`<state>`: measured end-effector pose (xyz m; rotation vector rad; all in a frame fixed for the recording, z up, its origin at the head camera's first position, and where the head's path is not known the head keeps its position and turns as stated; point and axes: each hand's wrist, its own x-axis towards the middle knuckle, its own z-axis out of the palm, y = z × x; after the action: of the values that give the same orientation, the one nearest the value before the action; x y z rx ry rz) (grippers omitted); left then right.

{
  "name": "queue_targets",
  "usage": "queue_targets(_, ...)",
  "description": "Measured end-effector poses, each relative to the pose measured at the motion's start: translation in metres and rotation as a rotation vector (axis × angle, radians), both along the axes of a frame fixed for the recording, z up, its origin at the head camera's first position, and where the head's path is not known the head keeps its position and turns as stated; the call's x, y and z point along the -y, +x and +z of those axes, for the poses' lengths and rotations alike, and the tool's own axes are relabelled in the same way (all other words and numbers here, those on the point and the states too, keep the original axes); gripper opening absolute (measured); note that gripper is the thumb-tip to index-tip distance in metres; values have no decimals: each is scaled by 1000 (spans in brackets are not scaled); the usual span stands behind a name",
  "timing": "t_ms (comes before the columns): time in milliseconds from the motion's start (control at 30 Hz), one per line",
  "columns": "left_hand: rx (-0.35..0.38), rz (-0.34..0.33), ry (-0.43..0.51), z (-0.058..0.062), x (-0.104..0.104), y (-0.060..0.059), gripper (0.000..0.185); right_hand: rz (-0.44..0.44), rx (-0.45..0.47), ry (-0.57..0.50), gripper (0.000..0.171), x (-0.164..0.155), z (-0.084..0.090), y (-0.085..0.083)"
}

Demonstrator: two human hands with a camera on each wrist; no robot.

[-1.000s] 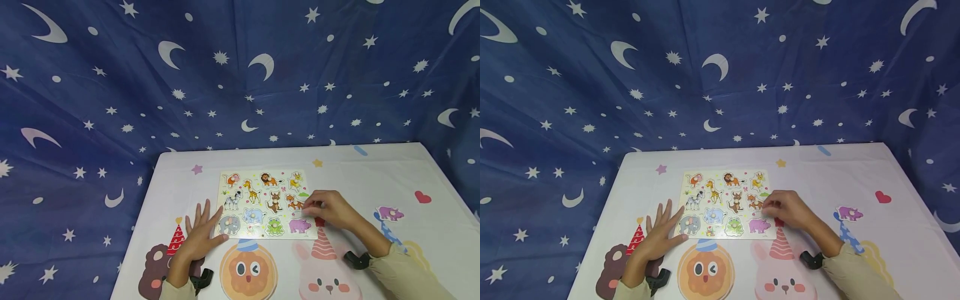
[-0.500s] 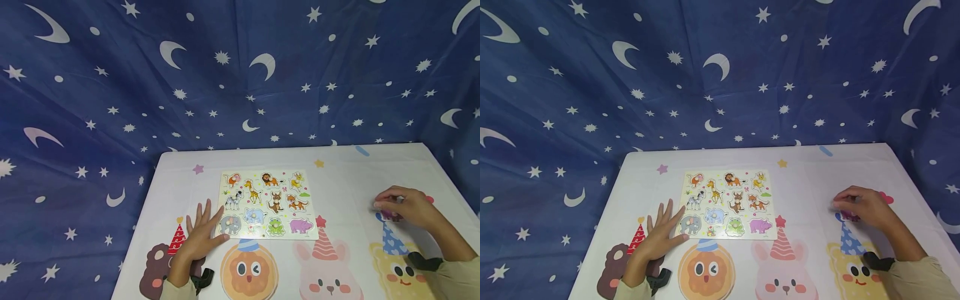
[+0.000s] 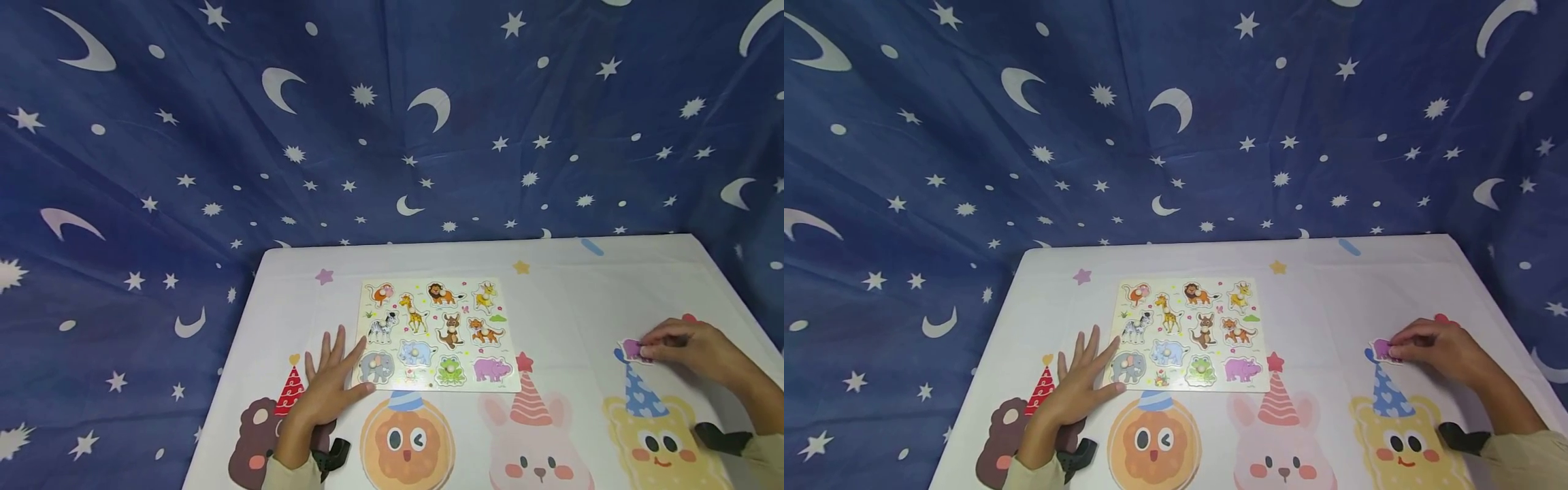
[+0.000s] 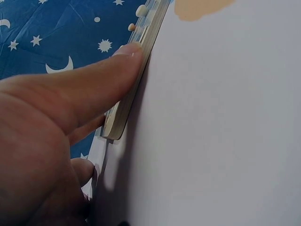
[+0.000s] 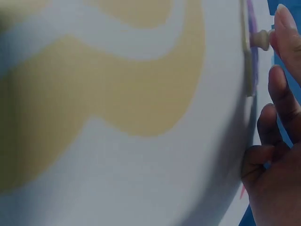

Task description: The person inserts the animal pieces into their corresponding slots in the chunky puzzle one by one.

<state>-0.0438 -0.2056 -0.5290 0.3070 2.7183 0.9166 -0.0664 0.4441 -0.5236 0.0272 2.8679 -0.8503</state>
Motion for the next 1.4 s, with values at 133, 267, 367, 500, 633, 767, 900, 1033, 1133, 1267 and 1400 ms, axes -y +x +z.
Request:
queue_targets(133, 5, -1, -7, -2, -1, 0, 84, -15, 40, 25, 32, -3, -3, 1)
queue_targets(267, 1, 4, -3, -1, -1, 0, 85, -30, 65, 25, 38, -6, -6, 2)
queue_targets(367, 4, 5, -9, -1, -1, 0, 85, -34, 39, 28, 37, -6, -9, 2)
queue_targets(500, 6, 2, -14, -1, -1, 1, 85, -37, -23, 30, 32, -3, -12, 3)
queue_targets(633, 16, 1, -9, -1, 0, 1, 85, -41, -26, 55, 34, -1, -12, 3)
queue_targets(767, 14, 1, -4, -2, 0, 0, 84, -43, 13, 96, 39, 2, -10, 3)
queue_targets(900, 10, 0, -4, -2, -1, 0, 84, -20, -19, 113, 34, 6, -9, 4)
queue_targets(1033, 2, 0, -15, -3, -1, 1, 84, 35, -116, 81, 25, 16, -5, 4)
queue_targets(1133, 4, 0, -24, -2, -1, 0, 84, 67, -160, 42, 20, 30, 4, 1)
queue_targets(1267, 5, -7, -28, -1, 0, 0, 85, 92, -191, 3, 16, 56, 15, -5)
queue_targets(1400, 8, -13, -31, -1, 0, -1, 86, 153, -219, -50, 17, 87, 22, -9)
